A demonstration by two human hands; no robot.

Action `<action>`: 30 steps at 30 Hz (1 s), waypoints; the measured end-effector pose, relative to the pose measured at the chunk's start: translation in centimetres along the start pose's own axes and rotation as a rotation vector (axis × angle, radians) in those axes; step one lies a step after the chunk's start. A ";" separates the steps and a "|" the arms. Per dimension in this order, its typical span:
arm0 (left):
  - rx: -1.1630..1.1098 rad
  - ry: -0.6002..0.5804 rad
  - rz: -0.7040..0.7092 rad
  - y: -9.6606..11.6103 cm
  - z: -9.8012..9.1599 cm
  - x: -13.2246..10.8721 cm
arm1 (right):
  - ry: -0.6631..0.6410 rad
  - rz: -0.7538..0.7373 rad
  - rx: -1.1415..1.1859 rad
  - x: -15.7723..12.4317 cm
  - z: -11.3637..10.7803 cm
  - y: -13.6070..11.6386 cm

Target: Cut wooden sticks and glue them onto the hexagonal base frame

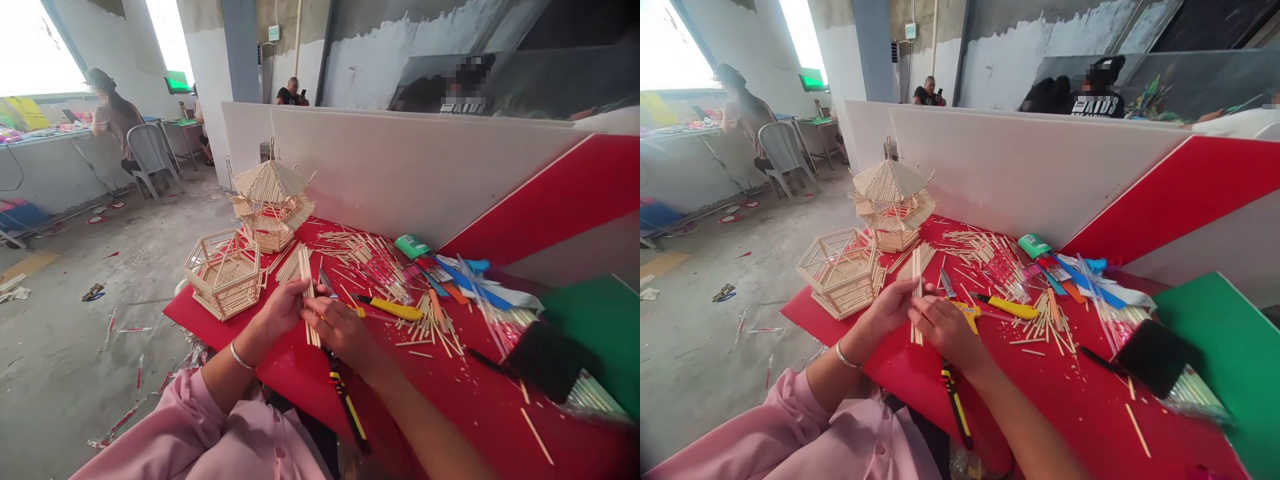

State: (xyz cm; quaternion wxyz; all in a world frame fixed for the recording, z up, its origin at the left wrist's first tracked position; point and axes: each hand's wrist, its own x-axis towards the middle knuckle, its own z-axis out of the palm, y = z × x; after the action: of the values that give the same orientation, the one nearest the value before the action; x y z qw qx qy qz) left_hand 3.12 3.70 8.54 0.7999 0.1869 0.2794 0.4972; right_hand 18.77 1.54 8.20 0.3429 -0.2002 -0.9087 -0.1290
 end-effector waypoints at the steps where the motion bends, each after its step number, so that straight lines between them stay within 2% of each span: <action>1: -0.001 0.028 0.013 0.1 -0.1 -0.4 | -0.023 0.024 -0.021 -0.2 0.1 -0.8; 5: 0.060 0.123 0.092 -0.1 -1.0 -1.1 | -0.053 0.118 -0.062 -1.5 0.2 -3.0; 7: 0.155 0.158 0.125 -0.3 -1.7 -1.2 | -0.076 0.230 -0.068 -2.7 -0.3 -3.2; 10: 0.465 0.205 0.166 -0.4 -3.1 -1.5 | -0.183 0.691 -0.080 -5.0 -1.3 -2.5; 12: 0.807 0.200 0.208 -0.4 -4.2 -1.7 | -0.249 0.984 -0.102 -6.7 -1.6 -1.5; 14: 1.217 0.178 0.273 -0.5 -5.5 -2.0 | -0.299 1.127 -0.119 -8.2 -1.6 -0.8; 17: 1.728 0.209 0.349 -0.9 -7.3 -2.3 | -0.398 1.218 -0.122 -9.6 -0.7 -0.2; 19: 1.895 0.261 0.344 -1.4 -8.1 -2.3 | -0.466 1.260 -0.122 -9.8 -0.1 -0.2; 22: 2.036 0.345 0.295 -1.9 -8.6 -2.4 | -0.523 1.312 -0.132 -9.5 0.7 -0.1; 25: 2.141 0.420 0.251 -2.3 -8.5 -2.2 | -0.526 1.346 -0.143 -9.2 1.2 -0.1; 30: 2.176 0.445 0.236 -2.3 -7.8 -0.9 | -0.463 1.348 -0.148 -9.8 1.9 -0.5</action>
State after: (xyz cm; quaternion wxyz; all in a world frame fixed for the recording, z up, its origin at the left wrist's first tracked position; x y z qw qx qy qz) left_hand -0.53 2.10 1.45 0.0899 0.7199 0.6833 0.0826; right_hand 24.18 -0.87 0.10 0.1318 -0.7630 -0.6255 0.0955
